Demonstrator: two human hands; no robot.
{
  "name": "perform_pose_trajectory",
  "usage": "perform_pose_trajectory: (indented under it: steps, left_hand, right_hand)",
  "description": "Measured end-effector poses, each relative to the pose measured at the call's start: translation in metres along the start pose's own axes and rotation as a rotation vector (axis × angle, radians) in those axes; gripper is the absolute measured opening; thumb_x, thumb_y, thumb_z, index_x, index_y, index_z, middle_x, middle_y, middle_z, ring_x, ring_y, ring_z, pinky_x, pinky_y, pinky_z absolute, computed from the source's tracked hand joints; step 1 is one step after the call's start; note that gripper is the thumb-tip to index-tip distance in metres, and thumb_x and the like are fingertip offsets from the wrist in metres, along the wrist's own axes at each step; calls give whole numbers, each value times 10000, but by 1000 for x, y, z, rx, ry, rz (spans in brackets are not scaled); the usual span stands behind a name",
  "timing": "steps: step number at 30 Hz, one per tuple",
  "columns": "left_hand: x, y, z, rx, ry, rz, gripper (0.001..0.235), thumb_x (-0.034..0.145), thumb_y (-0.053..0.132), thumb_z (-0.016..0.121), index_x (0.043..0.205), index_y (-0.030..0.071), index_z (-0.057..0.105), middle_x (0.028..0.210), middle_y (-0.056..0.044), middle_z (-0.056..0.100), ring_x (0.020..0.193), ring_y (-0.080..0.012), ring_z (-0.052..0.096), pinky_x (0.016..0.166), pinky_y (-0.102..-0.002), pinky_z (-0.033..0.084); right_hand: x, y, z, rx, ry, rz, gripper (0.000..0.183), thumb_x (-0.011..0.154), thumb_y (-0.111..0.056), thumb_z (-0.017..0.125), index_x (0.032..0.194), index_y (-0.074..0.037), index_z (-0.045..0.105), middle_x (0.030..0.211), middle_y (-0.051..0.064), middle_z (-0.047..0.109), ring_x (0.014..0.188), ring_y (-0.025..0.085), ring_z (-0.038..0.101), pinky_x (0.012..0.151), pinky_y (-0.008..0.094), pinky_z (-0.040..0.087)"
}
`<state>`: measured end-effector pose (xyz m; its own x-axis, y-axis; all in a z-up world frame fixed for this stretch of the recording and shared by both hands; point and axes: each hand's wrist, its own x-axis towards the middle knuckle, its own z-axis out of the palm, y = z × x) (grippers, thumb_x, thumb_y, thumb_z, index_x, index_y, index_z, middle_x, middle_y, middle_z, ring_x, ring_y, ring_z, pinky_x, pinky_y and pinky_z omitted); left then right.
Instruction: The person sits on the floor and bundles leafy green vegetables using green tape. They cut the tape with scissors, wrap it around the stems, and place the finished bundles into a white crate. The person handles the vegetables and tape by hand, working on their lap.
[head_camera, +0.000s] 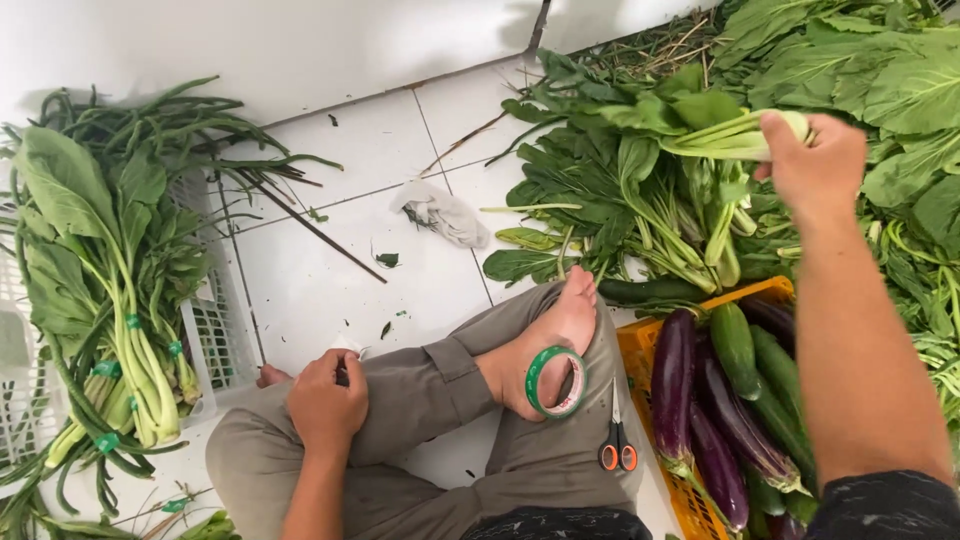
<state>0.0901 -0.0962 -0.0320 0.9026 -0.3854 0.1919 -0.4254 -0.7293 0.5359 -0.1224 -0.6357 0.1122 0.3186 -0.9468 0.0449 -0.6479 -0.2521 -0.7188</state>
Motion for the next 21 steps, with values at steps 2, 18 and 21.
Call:
perform_pose_trajectory:
  steps: [2, 18, 21]
  left_hand:
    - [0, 1, -1, -3, 0, -1, 136, 908, 172, 640, 897, 83, 741, 726, -44, 691, 689, -239, 622, 672, -355, 473]
    - [1, 3, -1, -14, 15, -16, 140, 908, 169, 642, 865, 77, 738, 704, -49, 681, 655, -240, 605, 643, -358, 465]
    - [1, 2, 0, -20, 30, -6, 133, 909, 160, 647, 852, 80, 737, 695, -39, 676, 654, -231, 604, 642, -351, 464]
  right_hand:
    - [-9, -28, -13, -81, -26, -86, 164, 1110, -137, 679, 1180, 11, 692, 910, 103, 728, 576, 90, 649, 398, 165, 455]
    - [96, 6, -68, -287, 18, -591, 290, 1331, -22, 763, 1366, 193, 571, 1045, 314, 660, 796, 293, 712, 568, 295, 629]
    - [190, 94, -85, -156, -157, -612, 298, 1461, -130, 566, 1444, 164, 525, 1100, 287, 628, 901, 301, 684, 648, 323, 575]
